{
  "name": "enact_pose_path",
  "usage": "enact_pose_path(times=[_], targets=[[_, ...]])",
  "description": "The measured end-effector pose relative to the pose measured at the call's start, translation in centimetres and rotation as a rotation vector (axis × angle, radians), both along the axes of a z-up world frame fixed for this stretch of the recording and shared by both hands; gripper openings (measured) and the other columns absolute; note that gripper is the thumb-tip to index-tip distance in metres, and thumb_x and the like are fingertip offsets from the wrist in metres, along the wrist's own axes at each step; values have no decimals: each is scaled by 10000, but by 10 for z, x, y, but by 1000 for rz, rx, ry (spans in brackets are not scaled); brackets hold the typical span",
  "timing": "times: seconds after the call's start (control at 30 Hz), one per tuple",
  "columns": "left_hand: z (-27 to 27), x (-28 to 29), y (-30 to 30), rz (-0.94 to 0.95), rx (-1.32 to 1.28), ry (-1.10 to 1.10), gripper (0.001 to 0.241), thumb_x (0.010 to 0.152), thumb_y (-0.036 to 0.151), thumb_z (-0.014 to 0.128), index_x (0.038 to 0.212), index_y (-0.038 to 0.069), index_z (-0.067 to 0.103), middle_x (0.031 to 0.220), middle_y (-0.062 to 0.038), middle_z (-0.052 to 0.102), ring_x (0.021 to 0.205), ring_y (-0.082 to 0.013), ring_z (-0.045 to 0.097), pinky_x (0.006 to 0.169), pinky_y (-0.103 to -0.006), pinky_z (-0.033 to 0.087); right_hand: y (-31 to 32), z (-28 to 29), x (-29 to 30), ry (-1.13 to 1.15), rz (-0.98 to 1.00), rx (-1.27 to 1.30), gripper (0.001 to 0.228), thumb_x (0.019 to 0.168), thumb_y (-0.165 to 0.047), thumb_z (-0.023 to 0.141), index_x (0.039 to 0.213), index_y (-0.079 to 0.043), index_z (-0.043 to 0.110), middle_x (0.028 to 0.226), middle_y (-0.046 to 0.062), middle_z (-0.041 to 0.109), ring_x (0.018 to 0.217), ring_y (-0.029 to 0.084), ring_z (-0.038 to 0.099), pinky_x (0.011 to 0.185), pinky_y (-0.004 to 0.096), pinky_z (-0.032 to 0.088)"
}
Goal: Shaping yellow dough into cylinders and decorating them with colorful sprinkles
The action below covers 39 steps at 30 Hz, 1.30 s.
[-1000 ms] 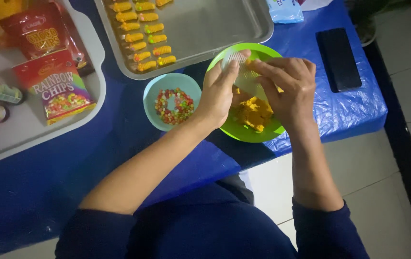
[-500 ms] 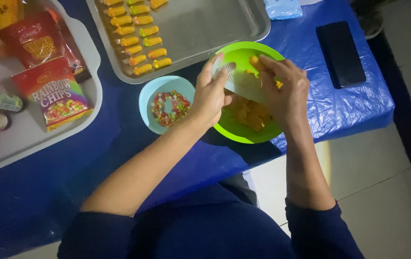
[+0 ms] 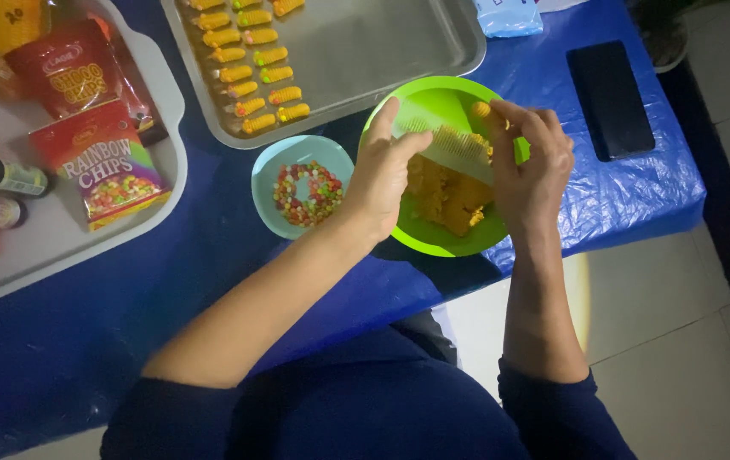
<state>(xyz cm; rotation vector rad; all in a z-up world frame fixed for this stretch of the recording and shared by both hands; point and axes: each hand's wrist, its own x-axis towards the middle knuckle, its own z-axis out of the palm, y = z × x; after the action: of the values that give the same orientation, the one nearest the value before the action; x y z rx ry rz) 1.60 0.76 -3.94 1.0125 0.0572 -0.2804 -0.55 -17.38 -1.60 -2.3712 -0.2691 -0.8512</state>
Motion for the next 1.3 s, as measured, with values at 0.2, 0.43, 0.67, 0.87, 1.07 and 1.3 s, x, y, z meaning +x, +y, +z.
enact_pose_path(times=[0.2,0.43,0.67,0.87,1.07,1.3], targets=[[42,-6,12,20,-37,-77,903,858,379,592,1615,83,199,1733,-165,144,1603,-292,136,1257,-460,164,14,11,-5,-18,0,40,190,1036,42,723,1220,4,753,1046,173,650,885,263,620,756,389,508],[22,-2,17,-214,-603,-119,616,1088,440,432,1573,61,419,1695,-208,315,1611,-305,263,1262,-438,328,76,13,-21,-141,112,85,229,943,53,818,1143,-24,739,1006,144,690,892,262,649,783,372,471],[22,18,34,-413,-719,-48,493,1140,373,419,1520,80,532,1544,-176,524,1406,-272,466,1121,-424,464,57,22,-17,-83,236,-125,468,1004,-164,816,1413,-108,595,1140,145,656,1000,303,577,869,441,426],[30,17,37,-574,-704,132,648,1063,582,396,1344,52,639,1220,-162,725,1183,-296,682,962,-409,577,35,63,-8,44,360,-453,604,987,-244,885,1481,-111,564,1297,202,550,1160,349,538,885,471,454],[28,12,32,-570,-613,166,790,987,717,329,1352,82,627,1309,-192,670,1297,-354,617,1033,-461,542,35,74,0,13,479,-552,512,1013,-280,855,1432,-92,628,1204,167,576,1053,307,531,851,452,413],[25,10,29,-570,-640,56,759,1030,676,325,1434,77,556,1356,-175,631,1341,-332,579,1068,-458,532,37,68,0,-21,520,-456,410,972,-223,887,1259,-18,678,1130,162,591,1021,314,545,841,438,393]])
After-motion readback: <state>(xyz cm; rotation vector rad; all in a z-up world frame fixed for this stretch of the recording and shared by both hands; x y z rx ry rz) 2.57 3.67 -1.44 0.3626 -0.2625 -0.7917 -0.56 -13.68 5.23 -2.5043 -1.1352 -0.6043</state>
